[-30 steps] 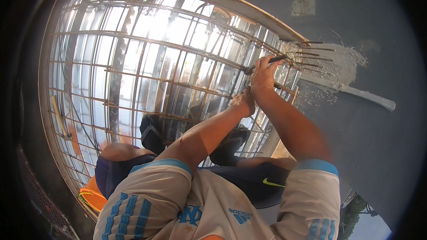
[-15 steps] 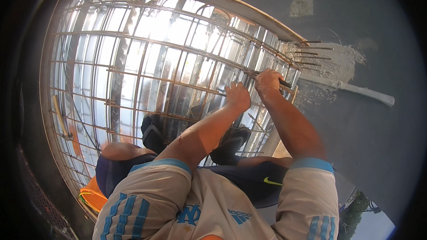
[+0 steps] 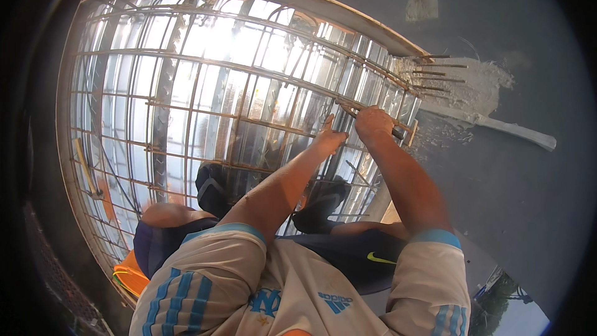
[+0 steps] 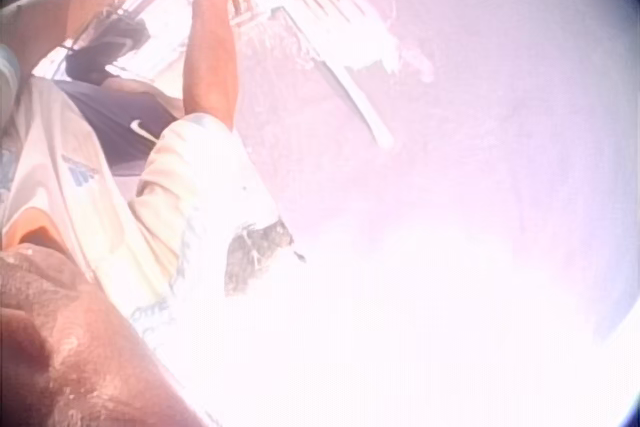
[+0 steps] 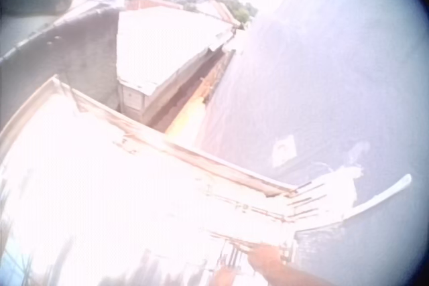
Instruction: The person is assembling a metal grid structure on a rooftop. They are using pliers to bend and secure metal wires, connecting them to the grid framework. The person moves around the grid, adjusting and tightening connections.
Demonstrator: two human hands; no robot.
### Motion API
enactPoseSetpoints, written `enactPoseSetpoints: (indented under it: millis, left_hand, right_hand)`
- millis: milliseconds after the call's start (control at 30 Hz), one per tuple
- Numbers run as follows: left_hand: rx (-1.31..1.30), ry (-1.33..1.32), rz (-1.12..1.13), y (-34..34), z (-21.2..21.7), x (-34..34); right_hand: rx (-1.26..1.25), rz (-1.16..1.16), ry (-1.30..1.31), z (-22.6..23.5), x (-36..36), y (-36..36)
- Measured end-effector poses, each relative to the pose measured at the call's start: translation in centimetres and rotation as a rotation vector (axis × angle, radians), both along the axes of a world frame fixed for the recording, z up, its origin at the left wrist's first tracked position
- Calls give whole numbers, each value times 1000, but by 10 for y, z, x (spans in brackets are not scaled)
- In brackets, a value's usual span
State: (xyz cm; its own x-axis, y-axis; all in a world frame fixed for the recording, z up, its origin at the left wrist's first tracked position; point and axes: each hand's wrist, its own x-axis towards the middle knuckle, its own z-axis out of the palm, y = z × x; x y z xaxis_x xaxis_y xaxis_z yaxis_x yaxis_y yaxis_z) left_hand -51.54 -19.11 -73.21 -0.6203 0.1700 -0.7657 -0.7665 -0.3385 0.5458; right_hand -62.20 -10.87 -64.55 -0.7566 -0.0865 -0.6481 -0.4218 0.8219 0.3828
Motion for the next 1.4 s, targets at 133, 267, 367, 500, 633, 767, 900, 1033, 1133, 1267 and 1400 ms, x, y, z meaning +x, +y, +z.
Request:
enactPoseSetpoints:
  millis: [133, 267, 367, 500, 633, 767, 900, 1033, 1133, 1267, 1400]
  left_hand:
    - [-178, 64, 103, 1, -46, -20]
    - [-659, 296, -33, 9, -24, -17]
    - [-787, 406, -208, 7, 1, -20]
    - [-836, 516, -402, 8, 14, -27]
    - [-903, 638, -586, 6, 17, -31]
    - [-1052, 850, -457, 3, -10, -35]
    - [-1057, 992, -441, -9, -8, -49]
    - [-921, 974, -272, -12, -3, -52]
    - [-863, 898, -366, -12, 7, -66]
    - [-791, 841, -363, -8, 6, -75]
    - [-854, 824, -200, -8, -5, -60]
  right_hand:
    - [17, 126, 4, 10, -6, -29]
    - [42, 140, 2, 13, 0, -17]
    - [-12, 142, 12, 4, 1, 4]
    - [-59, 184, 6, -8, -3, 24]
    - [-149, 97, -57, -17, -2, 37]
    - [-289, -312, -491, 1, -23, 12]
    - [-480, -1048, -608, 10, -19, 5]
    - [-295, -643, -487, 20, -21, -3]
    - [46, 117, -23, 50, 10, -22]
    - [101, 321, 133, 36, 14, -7]
    - [-17, -138, -503, 44, -42, -17]
